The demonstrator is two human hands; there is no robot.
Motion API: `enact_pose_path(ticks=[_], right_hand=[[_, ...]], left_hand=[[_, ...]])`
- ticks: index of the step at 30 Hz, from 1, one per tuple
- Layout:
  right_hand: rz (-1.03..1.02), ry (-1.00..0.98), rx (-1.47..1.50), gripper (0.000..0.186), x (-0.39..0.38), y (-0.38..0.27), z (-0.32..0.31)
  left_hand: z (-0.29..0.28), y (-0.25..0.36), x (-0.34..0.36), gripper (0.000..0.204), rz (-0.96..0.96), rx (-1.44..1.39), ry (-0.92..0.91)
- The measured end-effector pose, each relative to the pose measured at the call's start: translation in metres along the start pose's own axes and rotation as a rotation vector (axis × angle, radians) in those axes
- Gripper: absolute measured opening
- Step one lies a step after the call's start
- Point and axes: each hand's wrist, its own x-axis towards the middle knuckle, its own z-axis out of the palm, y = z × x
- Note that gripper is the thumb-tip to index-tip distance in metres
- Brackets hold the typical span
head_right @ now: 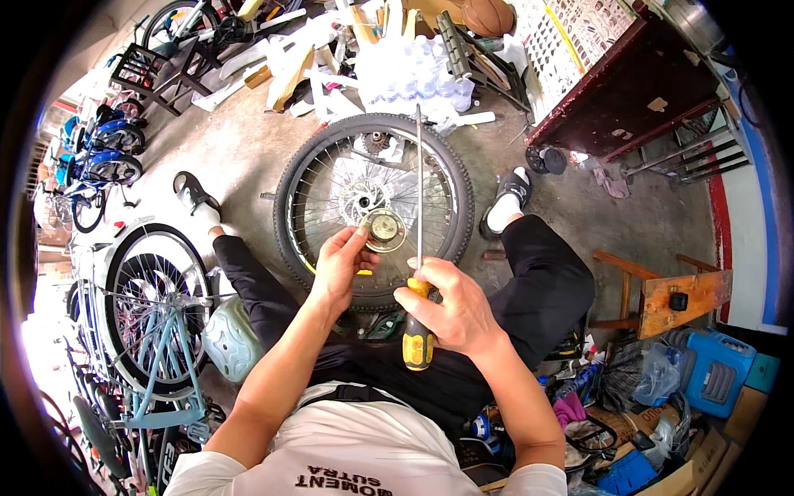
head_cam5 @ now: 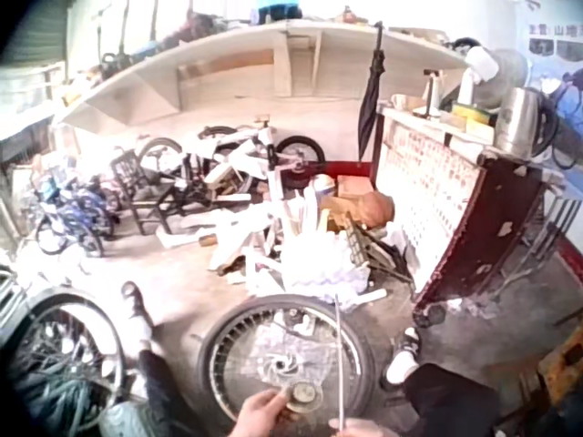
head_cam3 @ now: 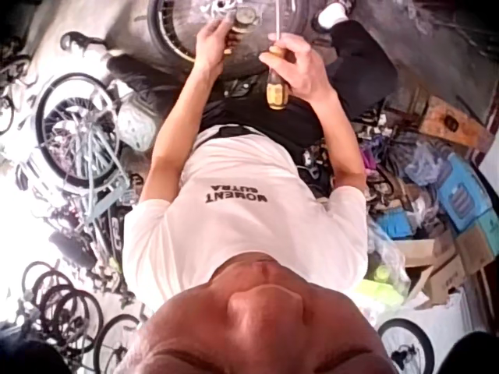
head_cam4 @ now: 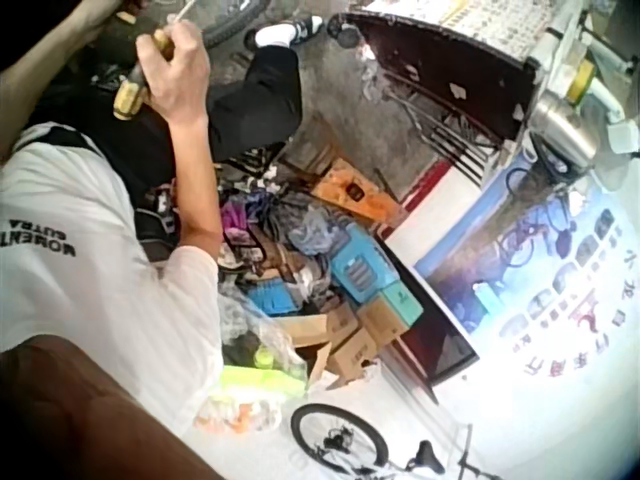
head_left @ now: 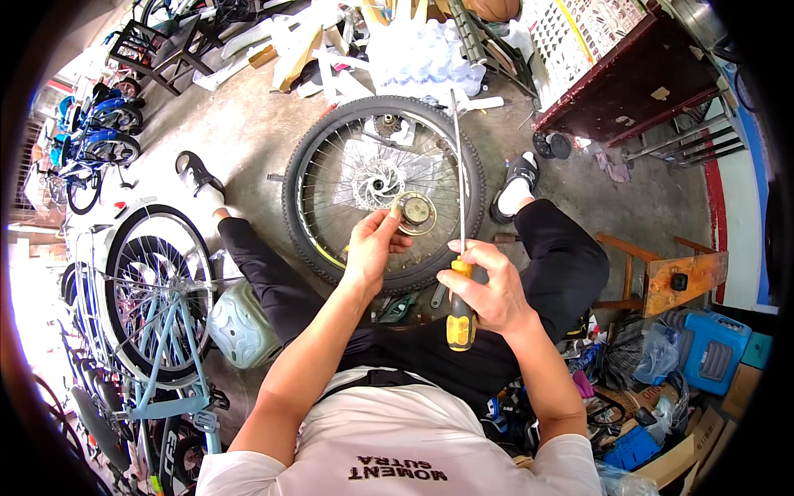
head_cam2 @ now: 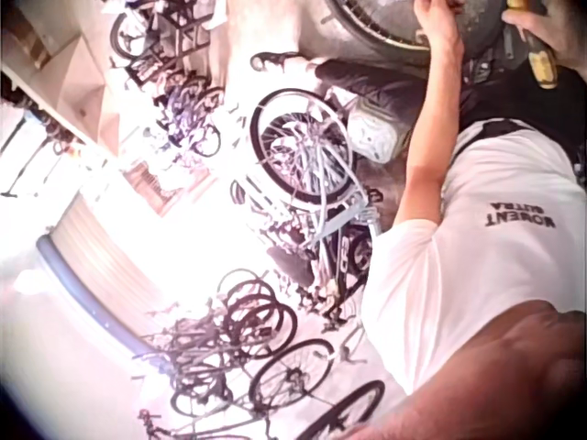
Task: The person repairs a bicycle wheel by using a screwdriver to remove or tighten components near the hub while sitting on the floor, then stands up to move a small part to a workbench.
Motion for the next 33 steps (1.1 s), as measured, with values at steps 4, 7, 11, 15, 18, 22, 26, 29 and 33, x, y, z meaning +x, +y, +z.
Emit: enact_pose_path(ticks=[4,7,11,15,18,22,26,29,33], right_hand=[[0.023,-0.125,0.018,0.031,0.003,-0.002,0.004],[0.020,-0.155,0.029,0.032,0.002,0.000,0.011],[0.091,-0.267,0.095,0.038,0.005,0.000,0.014],[0.044,-0.275,0.106,0.032,0.012,0.001,0.019],[0.121,-0.271,0.120,0.024,0.020,-0.004,0.025],[0.065,-0.283,0.119,0.020,0.024,-0.001,0.020],[-0.093,-0.296,0.009,0.023,0.033,0.021,-0.020],[-0.005,-0.269,-0.092,0.023,0.044,0.081,-0.067],[0.750,-0.173,-0.055,0.016,-0.012,0.236,-0.122]], left_hand=[[0.006,-0.001,-0.004,0.026,0.020,0.037,-0.008],[0.010,-0.004,-0.006,0.026,0.035,0.026,-0.032],[0.014,0.000,-0.012,0.025,0.027,0.014,-0.064],[0.011,-0.002,-0.013,0.025,-0.012,-0.064,-0.055],[0.006,-0.004,-0.012,0.024,-0.084,-0.230,-0.061],[0.011,-0.018,-0.007,0.024,-0.196,-0.428,-0.074],[0.009,-0.035,0.003,0.021,-0.280,-0.336,0.016],[-0.026,-0.040,0.010,0.020,-0.340,-0.290,0.229],[-0.046,-0.043,0.021,0.020,-0.373,-0.260,0.434]])
